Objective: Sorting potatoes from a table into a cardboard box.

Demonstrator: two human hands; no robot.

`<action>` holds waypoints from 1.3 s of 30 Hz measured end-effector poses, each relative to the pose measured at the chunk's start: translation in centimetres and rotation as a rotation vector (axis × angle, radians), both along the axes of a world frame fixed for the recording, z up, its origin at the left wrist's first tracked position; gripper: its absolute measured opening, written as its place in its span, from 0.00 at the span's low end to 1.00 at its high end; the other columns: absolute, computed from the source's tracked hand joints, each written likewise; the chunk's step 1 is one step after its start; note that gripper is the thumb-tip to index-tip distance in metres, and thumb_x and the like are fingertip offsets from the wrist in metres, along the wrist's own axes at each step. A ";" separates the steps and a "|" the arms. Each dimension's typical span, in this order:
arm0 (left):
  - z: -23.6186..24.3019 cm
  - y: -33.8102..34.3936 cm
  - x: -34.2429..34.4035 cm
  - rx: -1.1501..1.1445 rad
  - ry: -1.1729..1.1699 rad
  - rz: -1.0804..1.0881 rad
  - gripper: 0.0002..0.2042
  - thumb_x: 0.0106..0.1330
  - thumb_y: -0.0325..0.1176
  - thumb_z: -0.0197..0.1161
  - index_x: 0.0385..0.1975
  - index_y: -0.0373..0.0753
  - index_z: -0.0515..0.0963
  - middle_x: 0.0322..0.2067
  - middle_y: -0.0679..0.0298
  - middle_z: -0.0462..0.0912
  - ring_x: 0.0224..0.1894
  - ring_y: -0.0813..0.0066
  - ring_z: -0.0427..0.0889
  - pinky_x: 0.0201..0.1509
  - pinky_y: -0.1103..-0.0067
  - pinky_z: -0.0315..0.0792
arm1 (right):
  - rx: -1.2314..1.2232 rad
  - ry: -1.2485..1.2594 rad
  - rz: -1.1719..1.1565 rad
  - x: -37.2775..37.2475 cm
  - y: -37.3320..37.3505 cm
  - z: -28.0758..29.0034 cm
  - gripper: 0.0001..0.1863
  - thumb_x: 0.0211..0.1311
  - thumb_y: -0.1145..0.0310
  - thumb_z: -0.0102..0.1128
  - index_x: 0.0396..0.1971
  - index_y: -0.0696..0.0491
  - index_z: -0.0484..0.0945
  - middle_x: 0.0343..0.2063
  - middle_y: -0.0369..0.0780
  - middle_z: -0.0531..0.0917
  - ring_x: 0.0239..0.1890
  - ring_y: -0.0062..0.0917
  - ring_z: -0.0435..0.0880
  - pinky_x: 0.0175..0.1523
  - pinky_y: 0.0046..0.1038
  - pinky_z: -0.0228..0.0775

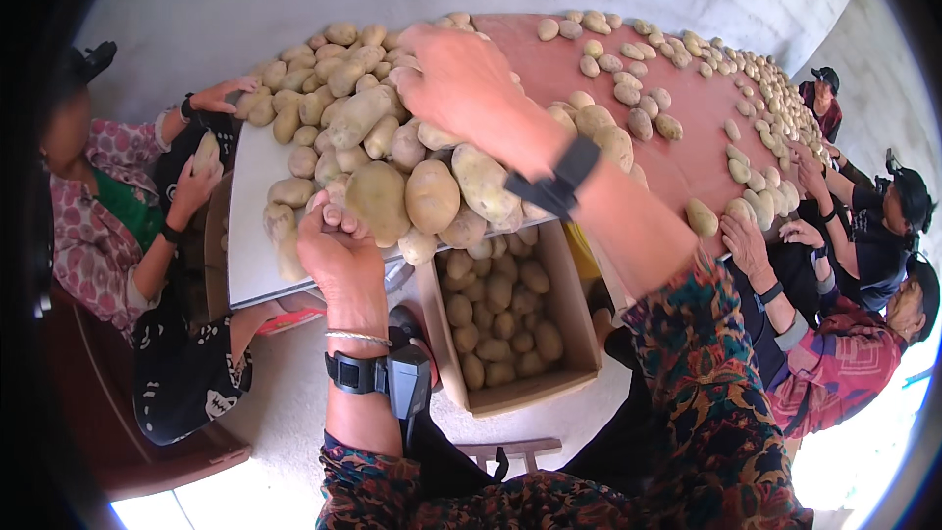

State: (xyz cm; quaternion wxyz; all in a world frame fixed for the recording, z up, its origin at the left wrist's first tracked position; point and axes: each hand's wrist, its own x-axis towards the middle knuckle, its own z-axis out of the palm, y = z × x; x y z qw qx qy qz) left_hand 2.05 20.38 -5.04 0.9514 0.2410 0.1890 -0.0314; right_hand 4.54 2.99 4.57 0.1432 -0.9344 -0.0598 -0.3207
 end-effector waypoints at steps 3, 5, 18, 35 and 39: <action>0.1 -0.3 0.0 0.016 0.001 -0.026 0.07 0.70 0.32 0.52 0.41 0.39 0.73 0.20 0.76 0.65 0.21 0.85 0.61 0.26 0.85 0.56 | 0.296 0.009 0.160 -7.5 0.9 -0.9 0.14 0.61 0.63 0.59 0.40 0.57 0.77 0.36 0.49 0.83 0.38 0.48 0.83 0.42 0.42 0.74; -0.2 -0.1 0.6 0.036 -0.016 0.023 0.06 0.71 0.33 0.50 0.40 0.39 0.72 0.20 0.76 0.65 0.21 0.85 0.61 0.26 0.86 0.56 | 0.458 0.182 0.248 -11.1 0.5 -2.8 0.16 0.60 0.61 0.62 0.41 0.58 0.77 0.36 0.49 0.84 0.39 0.45 0.84 0.43 0.39 0.75; -1.0 -0.2 1.5 0.126 -0.206 -0.027 0.09 0.69 0.28 0.50 0.45 0.34 0.69 0.21 0.73 0.65 0.20 0.83 0.61 0.24 0.83 0.56 | 0.141 1.301 -0.259 -16.4 -7.4 -26.8 0.18 0.54 0.63 0.61 0.38 0.62 0.83 0.42 0.54 0.84 0.48 0.45 0.83 0.54 0.42 0.75; -0.2 -1.6 0.4 0.176 -0.218 -0.096 0.09 0.68 0.28 0.50 0.45 0.35 0.69 0.20 0.74 0.63 0.19 0.82 0.58 0.22 0.83 0.55 | 0.041 1.028 -0.446 -4.9 2.9 -38.7 0.34 0.53 0.51 0.60 0.62 0.46 0.74 0.75 0.47 0.45 0.76 0.51 0.38 0.56 0.68 0.64; -0.7 -1.7 0.3 0.034 -0.180 -0.137 0.15 0.64 0.23 0.50 0.51 0.31 0.65 0.20 0.73 0.67 0.20 0.81 0.62 0.23 0.82 0.57 | 0.090 0.815 -0.459 -6.2 0.8 -39.6 0.37 0.50 0.52 0.63 0.61 0.52 0.73 0.72 0.47 0.53 0.75 0.48 0.44 0.56 0.65 0.64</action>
